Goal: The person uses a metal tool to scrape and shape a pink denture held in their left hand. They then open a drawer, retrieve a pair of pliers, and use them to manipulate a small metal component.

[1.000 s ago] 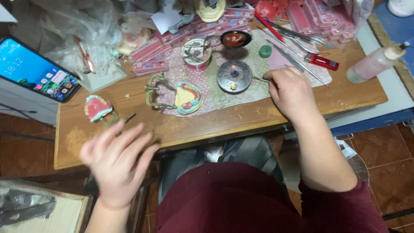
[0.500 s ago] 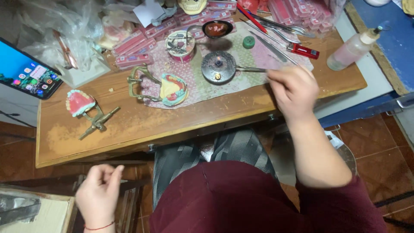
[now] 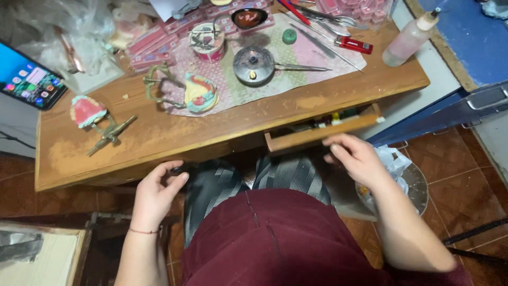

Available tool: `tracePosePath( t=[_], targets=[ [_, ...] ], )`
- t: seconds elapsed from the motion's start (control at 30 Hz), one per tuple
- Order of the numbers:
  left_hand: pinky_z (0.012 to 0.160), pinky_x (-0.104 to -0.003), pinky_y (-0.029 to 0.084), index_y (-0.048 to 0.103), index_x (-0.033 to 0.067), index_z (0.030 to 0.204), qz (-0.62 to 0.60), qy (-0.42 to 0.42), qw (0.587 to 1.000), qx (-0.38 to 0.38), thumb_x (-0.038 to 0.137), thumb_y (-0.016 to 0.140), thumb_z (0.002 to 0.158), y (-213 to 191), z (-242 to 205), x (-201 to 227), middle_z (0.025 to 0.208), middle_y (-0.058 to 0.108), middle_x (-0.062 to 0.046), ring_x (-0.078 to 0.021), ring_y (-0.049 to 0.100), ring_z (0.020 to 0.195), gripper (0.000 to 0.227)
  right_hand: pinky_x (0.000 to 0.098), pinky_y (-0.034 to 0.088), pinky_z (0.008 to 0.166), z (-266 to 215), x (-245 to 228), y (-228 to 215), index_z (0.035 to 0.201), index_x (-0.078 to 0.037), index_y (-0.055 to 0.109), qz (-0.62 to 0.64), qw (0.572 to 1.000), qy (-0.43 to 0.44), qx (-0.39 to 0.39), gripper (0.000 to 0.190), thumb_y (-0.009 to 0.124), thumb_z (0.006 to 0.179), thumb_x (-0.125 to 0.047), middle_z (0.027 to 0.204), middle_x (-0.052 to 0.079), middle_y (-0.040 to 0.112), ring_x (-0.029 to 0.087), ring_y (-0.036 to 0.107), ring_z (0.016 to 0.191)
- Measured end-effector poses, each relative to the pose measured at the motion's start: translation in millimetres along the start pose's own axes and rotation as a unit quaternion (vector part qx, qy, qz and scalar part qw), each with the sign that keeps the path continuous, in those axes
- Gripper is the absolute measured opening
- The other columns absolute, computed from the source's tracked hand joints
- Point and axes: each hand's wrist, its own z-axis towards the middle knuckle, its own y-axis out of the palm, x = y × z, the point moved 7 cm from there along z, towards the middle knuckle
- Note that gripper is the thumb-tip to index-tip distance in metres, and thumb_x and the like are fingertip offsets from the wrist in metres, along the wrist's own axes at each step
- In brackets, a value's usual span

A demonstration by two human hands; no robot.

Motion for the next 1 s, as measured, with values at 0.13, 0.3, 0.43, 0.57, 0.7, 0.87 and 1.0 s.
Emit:
tracePosePath(
  t=[0.13,0.3,0.43,0.57,0.7,0.87,1.0],
  targets=[
    [0.070,-0.020,0.051,0.070,0.0052,0.123,0.051,-0.004,0.999,-0.001,0.013,0.078,0.088,8.5,-0.6,5.5,0.081,0.070,0.001,-0.0045,0.057,0.072,0.036,0.0314,0.062,0.077,-63.0,-36.0,-20.8,0.118,-0.016,0.072,-0.171,0.978,0.078,-0.088,0.029,0.062,0.093,-0.026,0.091,0.006,0.084,0.012,0.081,0.085],
    [0.053,-0.029,0.042,0.070,0.0065,0.126,0.071,-0.011,0.997,0.033,0.015,0.082,0.093,13.5,-12.8,-3.7,0.068,0.054,-0.007,-0.0115,0.047,0.056,0.036,0.0337,0.062,0.073,-103.4,-53.6,-30.3,0.111,-0.019,0.082,-0.255,0.929,0.044,-0.263,0.033,0.069,0.086,-0.036,0.099,0.000,0.085,0.015,0.081,0.080],
    [0.056,-0.023,0.046,0.069,0.0054,0.111,0.105,0.081,0.989,0.065,0.016,0.078,0.085,13.7,-44.1,33.7,0.086,0.062,0.002,-0.0054,0.050,0.060,0.030,0.0373,0.068,0.069,-73.5,-61.8,-40.2,0.084,-0.011,0.078,-0.180,0.930,0.210,-0.242,0.030,0.068,0.094,-0.037,0.078,0.005,0.076,0.022,0.075,0.074],
    [0.052,-0.027,0.044,0.072,0.0105,0.114,0.178,0.014,0.984,0.018,0.022,0.079,0.082,11.3,-84.5,29.3,0.080,0.064,-0.003,-0.0110,0.049,0.055,0.035,0.0449,0.057,0.071,-15.9,-84.0,-57.5,0.088,-0.013,0.073,-0.421,0.905,0.042,-0.029,0.022,0.073,0.088,-0.034,0.078,0.010,0.074,0.031,0.070,0.077],
    [0.053,-0.028,0.048,0.074,0.0169,0.118,0.216,-0.047,0.974,-0.053,0.029,0.083,0.080,9.7,-123.5,-2.8,0.077,0.067,-0.006,-0.0161,0.051,0.054,0.041,0.0482,0.055,0.074,7.0,-86.4,-46.0,0.090,-0.014,0.070,-0.506,0.862,-0.021,-0.038,0.016,0.073,0.085,-0.029,0.086,0.012,0.073,0.035,0.070,0.085],
    [0.060,-0.026,0.056,0.075,0.0263,0.126,0.273,-0.089,0.947,-0.147,0.035,0.086,0.078,8.8,-144.5,-36.5,0.098,0.078,-0.001,-0.0117,0.066,0.057,0.050,0.0462,0.056,0.080,13.6,-95.5,-31.6,0.095,-0.012,0.069,-0.539,0.836,0.055,-0.089,0.021,0.072,0.088,-0.032,0.091,0.012,0.075,0.033,0.072,0.091],
    [0.065,-0.026,0.061,0.074,0.0246,0.127,0.261,-0.035,0.949,-0.173,0.037,0.086,0.074,-2.9,-150.4,-43.7,0.114,0.080,-0.002,-0.0098,0.070,0.068,0.056,0.0470,0.056,0.089,14.1,-57.4,-27.2,0.104,-0.013,0.070,-0.598,0.769,0.129,-0.186,0.034,0.072,0.087,-0.043,0.102,0.015,0.074,0.034,0.070,0.100]
  ],
)
